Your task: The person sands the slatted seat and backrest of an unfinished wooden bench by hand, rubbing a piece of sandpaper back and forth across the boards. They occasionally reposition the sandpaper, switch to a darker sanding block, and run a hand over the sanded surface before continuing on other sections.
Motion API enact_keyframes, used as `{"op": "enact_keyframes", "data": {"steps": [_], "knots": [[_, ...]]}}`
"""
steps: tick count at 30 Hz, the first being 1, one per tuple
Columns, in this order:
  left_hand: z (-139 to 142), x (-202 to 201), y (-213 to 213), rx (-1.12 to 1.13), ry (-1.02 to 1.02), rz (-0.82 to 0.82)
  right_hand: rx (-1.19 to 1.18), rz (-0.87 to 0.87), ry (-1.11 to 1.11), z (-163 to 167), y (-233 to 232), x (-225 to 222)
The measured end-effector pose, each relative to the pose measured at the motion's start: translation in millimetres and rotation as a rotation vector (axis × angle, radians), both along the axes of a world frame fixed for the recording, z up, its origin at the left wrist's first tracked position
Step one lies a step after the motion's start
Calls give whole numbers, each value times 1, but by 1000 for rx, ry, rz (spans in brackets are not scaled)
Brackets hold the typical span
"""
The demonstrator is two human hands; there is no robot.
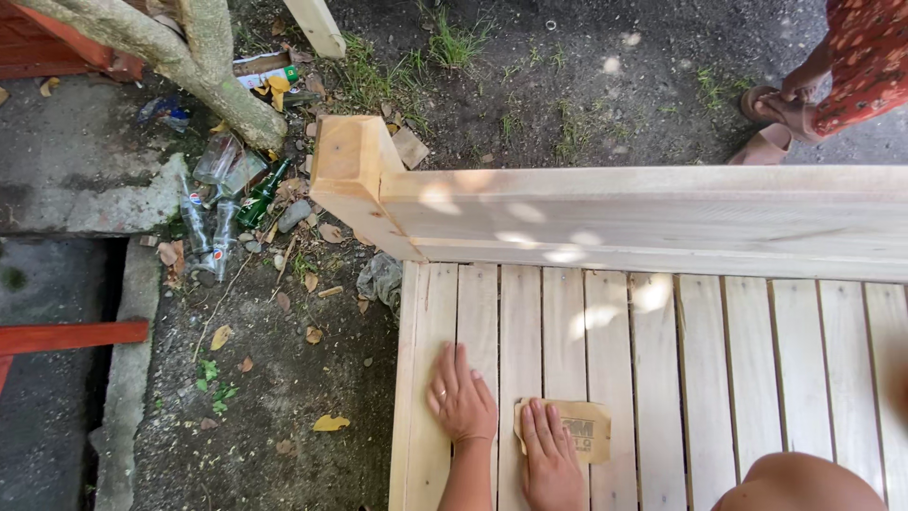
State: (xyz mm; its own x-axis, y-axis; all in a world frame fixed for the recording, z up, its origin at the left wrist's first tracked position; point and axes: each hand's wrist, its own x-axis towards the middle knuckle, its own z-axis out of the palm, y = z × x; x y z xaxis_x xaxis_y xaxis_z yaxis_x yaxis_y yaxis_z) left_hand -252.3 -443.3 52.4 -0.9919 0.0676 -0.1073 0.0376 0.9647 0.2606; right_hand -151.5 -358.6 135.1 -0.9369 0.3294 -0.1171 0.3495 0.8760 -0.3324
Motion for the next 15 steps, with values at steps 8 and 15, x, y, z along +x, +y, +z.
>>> {"op": "enact_keyframes", "data": {"steps": [8,15], "knots": [[-2,-18,33,32,78,-79,6,-38,185,-8,79,-151],[8,-16,37,-18,114,-82,80,-231,8,-5,30,10]]}}
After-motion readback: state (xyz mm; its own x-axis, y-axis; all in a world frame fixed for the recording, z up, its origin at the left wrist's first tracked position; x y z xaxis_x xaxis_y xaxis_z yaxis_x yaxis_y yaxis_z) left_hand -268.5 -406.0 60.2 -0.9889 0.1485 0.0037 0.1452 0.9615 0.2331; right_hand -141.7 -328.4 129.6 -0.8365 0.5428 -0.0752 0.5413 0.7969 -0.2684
